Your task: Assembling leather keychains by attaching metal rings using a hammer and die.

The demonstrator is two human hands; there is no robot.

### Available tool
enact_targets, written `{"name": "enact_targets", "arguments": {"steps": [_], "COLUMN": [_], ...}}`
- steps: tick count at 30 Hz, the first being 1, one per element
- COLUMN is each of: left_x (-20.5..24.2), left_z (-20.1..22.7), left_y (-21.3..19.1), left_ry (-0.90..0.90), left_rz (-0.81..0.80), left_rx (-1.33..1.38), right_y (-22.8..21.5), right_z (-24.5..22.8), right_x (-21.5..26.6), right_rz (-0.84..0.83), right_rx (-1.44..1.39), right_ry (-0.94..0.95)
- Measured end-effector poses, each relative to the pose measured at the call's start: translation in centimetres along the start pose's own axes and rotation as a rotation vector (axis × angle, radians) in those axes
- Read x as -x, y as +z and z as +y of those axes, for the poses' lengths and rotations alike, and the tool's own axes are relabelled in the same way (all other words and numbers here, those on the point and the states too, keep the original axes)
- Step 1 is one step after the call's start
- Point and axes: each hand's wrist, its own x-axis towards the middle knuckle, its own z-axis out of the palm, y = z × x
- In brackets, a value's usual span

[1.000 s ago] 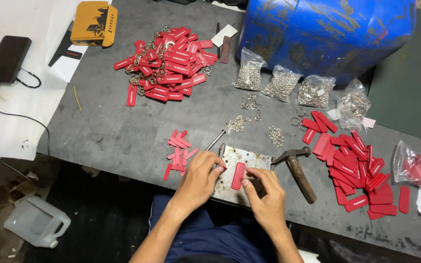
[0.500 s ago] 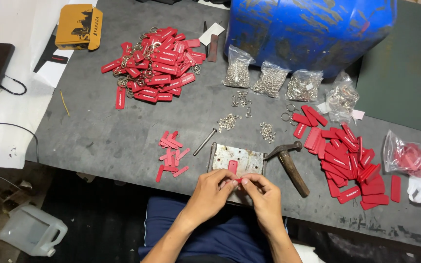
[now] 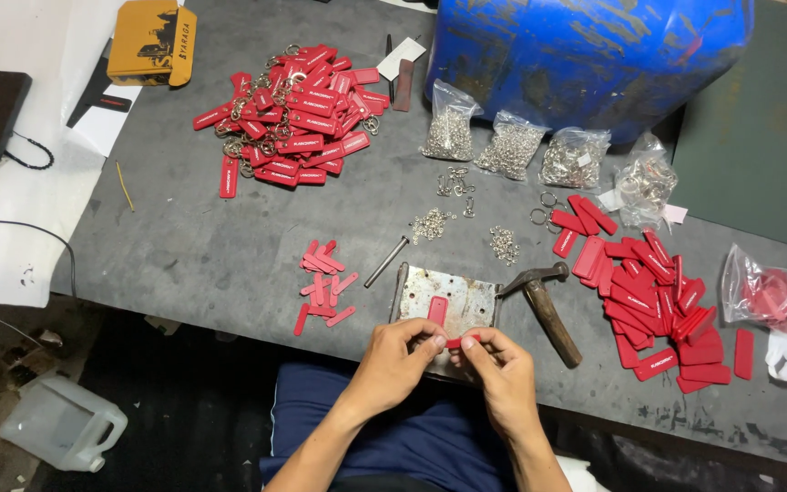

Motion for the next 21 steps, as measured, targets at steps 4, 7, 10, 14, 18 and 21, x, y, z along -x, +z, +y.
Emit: {"name": "enact_targets", "arguments": {"steps": [4,7,10,14,18,21], "left_x": [0.1,0.0,0.3,0.0,-0.5,-0.6], "left_z": [-0.5,-0.8,-0.6,-1.8,-2.8,-3.5], "left_y": [0.2,0.4,0.5,1.1,1.5,1.8], "left_ry": [-0.032,-0.020,-0.011,0.027,0.008,-0.057], "left_rz": [-0.034,-0.034,-0.087,-0.223,-0.155,-0.014], "left_rx": [0.124,0.167,0.317,0.635,0.555,0.426], "right_y": [-0.3,0.0,-0.2,0.1,0.4,1.0], "right_z": [-0.4,-0.3,0.4,0.3,0.1,0.1], "right_x": [0.2,0.4,0.3,0.2,-0.3,-0.4], "right_rz": [-0.115,-0.126,-0.136,-0.199,-0.177,-0.065], "right_rx": [0.138,0.066,0.005,-0.117,-0.051,0.101], "right_ry": [-0.081,-0.064,-0.040,-0.003,-0.045,-0.160]}}
